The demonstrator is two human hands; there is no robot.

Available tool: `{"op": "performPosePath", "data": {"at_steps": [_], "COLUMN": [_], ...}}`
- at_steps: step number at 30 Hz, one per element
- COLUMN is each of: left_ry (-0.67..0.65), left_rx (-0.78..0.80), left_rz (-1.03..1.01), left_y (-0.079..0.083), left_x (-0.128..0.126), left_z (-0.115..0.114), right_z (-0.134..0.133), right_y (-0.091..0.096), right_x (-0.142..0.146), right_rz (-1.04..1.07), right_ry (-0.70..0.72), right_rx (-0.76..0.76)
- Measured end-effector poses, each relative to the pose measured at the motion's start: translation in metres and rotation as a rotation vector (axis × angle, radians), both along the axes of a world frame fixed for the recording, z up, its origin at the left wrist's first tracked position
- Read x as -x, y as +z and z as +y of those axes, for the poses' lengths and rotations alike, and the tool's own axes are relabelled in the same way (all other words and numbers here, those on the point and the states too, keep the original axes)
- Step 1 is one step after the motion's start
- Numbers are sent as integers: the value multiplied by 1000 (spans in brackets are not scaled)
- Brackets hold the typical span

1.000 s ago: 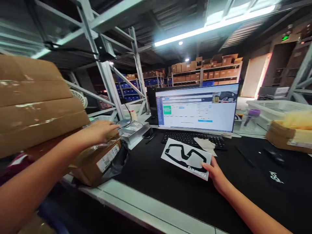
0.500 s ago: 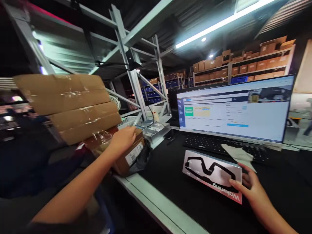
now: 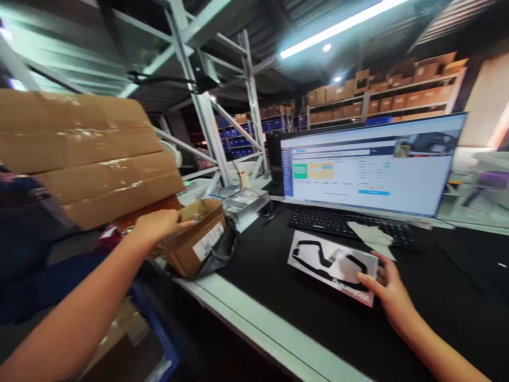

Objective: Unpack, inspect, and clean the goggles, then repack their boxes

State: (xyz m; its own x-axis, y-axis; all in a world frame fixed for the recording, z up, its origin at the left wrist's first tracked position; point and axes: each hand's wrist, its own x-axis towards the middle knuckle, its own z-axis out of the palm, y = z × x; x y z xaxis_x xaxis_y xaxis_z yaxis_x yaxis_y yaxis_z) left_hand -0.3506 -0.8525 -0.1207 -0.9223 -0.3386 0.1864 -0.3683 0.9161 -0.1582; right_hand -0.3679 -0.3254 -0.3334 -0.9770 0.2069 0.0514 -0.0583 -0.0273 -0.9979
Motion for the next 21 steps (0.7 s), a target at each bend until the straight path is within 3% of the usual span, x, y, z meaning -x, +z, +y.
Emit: {"op": "performPosePath", "data": {"at_steps": [3,5,8,10,12,15,18,21], "left_ry": [-87,-142,-355,-572,-797,-1015,-1153,-1193], "left_rx": [16,84,125,8,-223,-588,-1013,-1289], "left_rz": [64,263,587,608,477,223,-200,-450], "left_y": [3,11,20,14,-7,-61,-118,-157], "left_x": [9,18,27,31,39,62,90,108], "left_z": [1,11,49,89,131,177,193,189], "right_z": [-7,-11,-13,-11,-7,-1,3,6], "right_y": [8,8,3,3,7,20,27,25], "right_x": [-7,-12,-20,-24,-24,-21,-17,-11], "right_rz": [113,227,472,664,905,1279,1425,1410], "right_ry": [15,-10,-75,-83,1,215,342,381], "right_rx": [-125,-281,-607,-780,-886,-1034,-1184,-1206]}}
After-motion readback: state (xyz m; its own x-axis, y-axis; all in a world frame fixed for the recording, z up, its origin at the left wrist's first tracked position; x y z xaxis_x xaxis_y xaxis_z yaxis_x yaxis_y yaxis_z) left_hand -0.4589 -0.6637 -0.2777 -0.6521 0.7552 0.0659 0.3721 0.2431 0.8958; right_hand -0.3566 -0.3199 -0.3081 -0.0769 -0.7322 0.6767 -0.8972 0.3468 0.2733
